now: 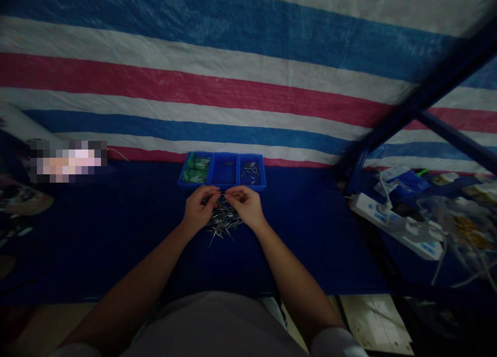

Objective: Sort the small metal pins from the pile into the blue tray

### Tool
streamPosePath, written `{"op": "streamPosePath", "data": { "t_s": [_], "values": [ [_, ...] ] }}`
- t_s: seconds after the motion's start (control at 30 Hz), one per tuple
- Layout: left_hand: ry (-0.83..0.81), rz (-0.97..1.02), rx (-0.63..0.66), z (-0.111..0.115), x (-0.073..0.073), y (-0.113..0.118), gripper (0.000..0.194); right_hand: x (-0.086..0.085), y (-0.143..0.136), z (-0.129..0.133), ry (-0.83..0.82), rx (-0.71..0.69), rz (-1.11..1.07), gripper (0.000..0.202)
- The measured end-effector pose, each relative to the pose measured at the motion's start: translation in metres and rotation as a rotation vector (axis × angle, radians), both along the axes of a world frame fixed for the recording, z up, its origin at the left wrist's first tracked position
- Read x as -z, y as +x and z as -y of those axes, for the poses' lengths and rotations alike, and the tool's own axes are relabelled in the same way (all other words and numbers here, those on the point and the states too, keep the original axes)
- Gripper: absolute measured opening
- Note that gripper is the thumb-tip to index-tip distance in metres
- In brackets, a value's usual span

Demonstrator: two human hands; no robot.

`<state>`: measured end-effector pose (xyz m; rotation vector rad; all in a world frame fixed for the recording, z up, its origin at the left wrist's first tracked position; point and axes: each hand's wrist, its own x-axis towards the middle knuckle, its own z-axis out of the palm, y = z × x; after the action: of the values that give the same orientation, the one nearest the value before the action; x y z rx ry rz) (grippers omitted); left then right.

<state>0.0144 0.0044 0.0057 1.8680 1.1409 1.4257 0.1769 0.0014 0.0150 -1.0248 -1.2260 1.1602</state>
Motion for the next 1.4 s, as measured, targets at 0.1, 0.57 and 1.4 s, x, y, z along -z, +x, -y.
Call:
{"op": "streamPosePath", "data": {
  "t_s": [0.1, 0.57, 1.4],
  "values": [
    [-0.026, 0.029, 0.046, -0.0012, 0.0025, -0.0007, 0.013, 0.0007, -0.0013, 0.0024, 0.020, 0.001, 0.046, 0.021],
    [-0.028, -0.102, 0.000, 0.0014, -0.0035, -0.0019, 0.022, 0.0015, -0.0050, 0.0080, 0.135, -0.028, 0.222, 0.016],
    [0.003, -0.046, 0.029, -0.0016, 0.0017, -0.0023, 0.015, -0.0013, 0.0019, 0.0027, 0.264, 0.026, 0.398, 0.013]
  ]
}}
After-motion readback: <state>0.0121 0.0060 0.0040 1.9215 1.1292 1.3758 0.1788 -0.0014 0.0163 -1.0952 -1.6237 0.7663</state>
